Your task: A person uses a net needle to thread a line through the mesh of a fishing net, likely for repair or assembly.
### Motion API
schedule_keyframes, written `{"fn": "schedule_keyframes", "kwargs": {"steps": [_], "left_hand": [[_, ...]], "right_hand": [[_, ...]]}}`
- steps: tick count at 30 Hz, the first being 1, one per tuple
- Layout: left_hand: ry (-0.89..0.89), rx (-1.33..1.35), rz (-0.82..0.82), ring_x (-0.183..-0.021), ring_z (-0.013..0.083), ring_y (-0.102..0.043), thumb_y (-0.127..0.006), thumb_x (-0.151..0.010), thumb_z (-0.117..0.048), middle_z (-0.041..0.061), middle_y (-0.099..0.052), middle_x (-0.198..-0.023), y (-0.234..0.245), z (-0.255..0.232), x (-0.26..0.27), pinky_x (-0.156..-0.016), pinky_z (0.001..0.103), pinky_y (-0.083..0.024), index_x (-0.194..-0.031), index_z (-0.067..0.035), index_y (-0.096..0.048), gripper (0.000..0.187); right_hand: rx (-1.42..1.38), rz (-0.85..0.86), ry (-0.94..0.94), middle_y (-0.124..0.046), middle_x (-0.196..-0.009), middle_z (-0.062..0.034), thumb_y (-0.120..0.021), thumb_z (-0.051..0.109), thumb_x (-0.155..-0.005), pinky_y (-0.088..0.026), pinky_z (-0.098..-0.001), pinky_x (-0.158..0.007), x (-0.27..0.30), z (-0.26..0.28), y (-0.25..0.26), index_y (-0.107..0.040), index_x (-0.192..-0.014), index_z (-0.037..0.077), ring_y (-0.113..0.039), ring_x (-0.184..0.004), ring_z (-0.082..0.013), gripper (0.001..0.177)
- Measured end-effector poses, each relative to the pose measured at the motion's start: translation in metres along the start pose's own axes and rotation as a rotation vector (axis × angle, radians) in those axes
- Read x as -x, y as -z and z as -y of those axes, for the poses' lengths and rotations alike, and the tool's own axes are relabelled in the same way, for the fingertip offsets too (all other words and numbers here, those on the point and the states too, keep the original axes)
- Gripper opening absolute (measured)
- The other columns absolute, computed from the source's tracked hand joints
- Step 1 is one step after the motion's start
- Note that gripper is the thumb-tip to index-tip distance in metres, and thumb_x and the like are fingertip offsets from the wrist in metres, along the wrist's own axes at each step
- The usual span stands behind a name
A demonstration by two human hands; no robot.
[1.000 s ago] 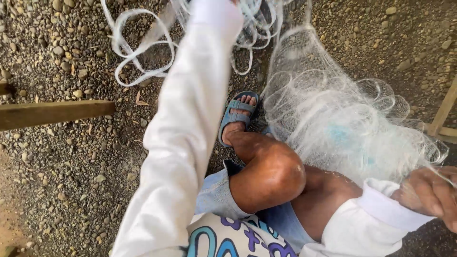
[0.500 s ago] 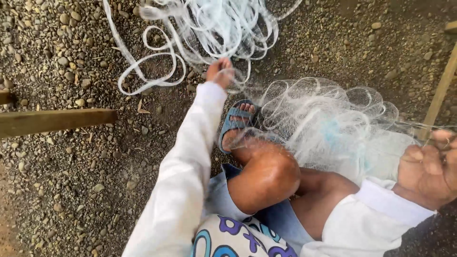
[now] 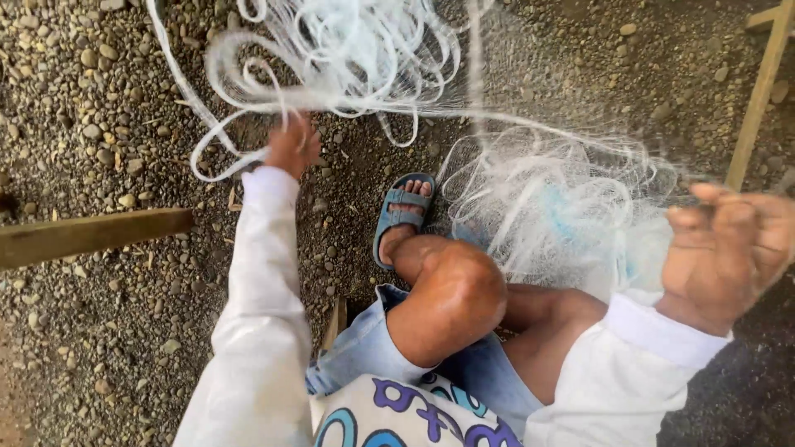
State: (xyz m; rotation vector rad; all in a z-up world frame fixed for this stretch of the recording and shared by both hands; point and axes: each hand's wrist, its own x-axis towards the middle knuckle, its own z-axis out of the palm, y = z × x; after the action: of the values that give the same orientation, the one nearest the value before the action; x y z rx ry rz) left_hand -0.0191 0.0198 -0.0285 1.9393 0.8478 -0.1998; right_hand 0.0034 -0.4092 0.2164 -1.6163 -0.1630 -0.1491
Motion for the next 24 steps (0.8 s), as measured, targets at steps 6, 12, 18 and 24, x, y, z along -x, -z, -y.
{"fn": "schedule_keyframes", "kwargs": {"steps": [6, 12, 18, 24], "left_hand": [[-0.211, -0.719, 0.456, -0.053, 0.0051, -0.053, -0.064, -0.073, -0.007, -0.007, -0.059, -0.060, -0.124, 0.169, -0.001, -0.046, 0.023, -0.038, -0.059, -0.018, -0.049, 0.024], [0.381, 0.796, 0.262, -0.058, 0.0153, -0.058, -0.048, -0.086, -0.006, 0.009, -0.061, -0.069, -0.120, 0.050, 0.034, -0.053, 0.026, -0.052, -0.081, -0.003, -0.058, 0.011], [-0.692, 0.241, -0.248, -0.068, 0.0177, -0.060, -0.041, -0.089, -0.008, 0.010, -0.061, -0.087, -0.051, -0.078, 0.106, -0.058, 0.028, -0.052, -0.095, -0.006, -0.053, 0.013], [-0.866, 0.890, 0.588, -0.093, 0.0179, -0.051, -0.039, -0.092, -0.041, 0.010, -0.055, -0.102, -0.053, -0.247, 0.295, -0.082, 0.031, -0.043, -0.107, 0.000, -0.051, 0.046]], "right_hand": [[0.170, 0.026, -0.039, -0.060, -0.097, -0.0147, -0.058, 0.026, -0.093, -0.055, -0.0251, -0.071, 0.002, 0.010, -0.034, -0.047, -0.098, 0.008, -0.060, -0.072, -0.0138, 0.021], [0.109, 0.056, -0.104, -0.059, -0.098, -0.0164, -0.058, 0.019, -0.091, -0.055, -0.0225, -0.069, 0.001, 0.007, -0.041, -0.046, -0.096, 0.009, -0.060, -0.071, -0.0139, 0.016], [0.174, 0.090, -0.086, -0.059, -0.096, -0.0183, -0.058, 0.021, -0.091, -0.055, -0.0229, -0.068, 0.003, 0.011, -0.050, -0.047, -0.096, 0.003, -0.061, -0.070, -0.0155, 0.022], [0.230, 0.173, -0.038, -0.059, -0.096, -0.0199, -0.053, 0.018, -0.093, -0.053, -0.0239, -0.065, 0.003, 0.012, -0.061, -0.047, -0.096, 0.000, -0.061, -0.071, -0.0182, 0.019]]}}
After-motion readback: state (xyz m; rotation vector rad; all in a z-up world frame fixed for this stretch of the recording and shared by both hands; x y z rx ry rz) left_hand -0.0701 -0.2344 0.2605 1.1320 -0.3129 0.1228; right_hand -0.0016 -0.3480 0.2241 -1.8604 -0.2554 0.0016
